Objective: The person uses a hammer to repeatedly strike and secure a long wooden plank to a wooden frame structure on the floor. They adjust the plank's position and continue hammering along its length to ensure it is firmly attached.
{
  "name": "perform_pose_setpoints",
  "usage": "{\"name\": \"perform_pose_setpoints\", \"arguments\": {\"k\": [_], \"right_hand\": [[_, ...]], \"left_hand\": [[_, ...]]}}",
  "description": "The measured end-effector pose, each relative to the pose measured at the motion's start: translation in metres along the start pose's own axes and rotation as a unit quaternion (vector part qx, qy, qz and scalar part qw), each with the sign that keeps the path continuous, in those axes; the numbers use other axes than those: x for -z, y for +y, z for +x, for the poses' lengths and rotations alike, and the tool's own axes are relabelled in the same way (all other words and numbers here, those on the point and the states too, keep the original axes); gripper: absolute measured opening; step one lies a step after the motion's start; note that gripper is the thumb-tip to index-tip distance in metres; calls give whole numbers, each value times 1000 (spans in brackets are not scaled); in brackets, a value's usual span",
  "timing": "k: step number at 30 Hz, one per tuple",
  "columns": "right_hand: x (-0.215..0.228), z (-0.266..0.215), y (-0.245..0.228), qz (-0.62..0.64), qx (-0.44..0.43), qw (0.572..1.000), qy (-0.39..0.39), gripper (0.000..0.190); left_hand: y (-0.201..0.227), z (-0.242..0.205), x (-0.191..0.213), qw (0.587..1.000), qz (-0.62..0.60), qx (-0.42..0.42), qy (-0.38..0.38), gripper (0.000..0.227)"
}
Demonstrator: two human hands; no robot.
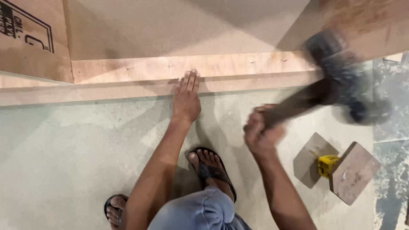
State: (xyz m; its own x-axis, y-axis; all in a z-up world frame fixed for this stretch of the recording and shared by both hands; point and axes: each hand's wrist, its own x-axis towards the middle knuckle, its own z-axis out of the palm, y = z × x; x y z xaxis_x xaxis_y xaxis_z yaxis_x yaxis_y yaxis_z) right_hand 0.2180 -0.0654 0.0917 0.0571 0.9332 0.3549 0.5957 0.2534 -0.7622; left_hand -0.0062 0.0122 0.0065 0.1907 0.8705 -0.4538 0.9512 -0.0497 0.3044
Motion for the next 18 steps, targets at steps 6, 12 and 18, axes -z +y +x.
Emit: {"name": "perform_pose_setpoints", "arguments": {"k": [6, 12, 18], "right_hand": [[-48, 6, 42, -114, -218, 934, -261, 22], [-9, -14, 9, 46, -43, 997, -38, 20], [-42, -1, 24, -135, -174, 949, -224, 19]], "left_hand": [[-2, -3, 5, 999, 40, -14, 6, 80], [-3, -1, -3, 998, 0, -26, 55, 74], [-5, -4, -12, 994, 66, -30, 79, 78]]}}
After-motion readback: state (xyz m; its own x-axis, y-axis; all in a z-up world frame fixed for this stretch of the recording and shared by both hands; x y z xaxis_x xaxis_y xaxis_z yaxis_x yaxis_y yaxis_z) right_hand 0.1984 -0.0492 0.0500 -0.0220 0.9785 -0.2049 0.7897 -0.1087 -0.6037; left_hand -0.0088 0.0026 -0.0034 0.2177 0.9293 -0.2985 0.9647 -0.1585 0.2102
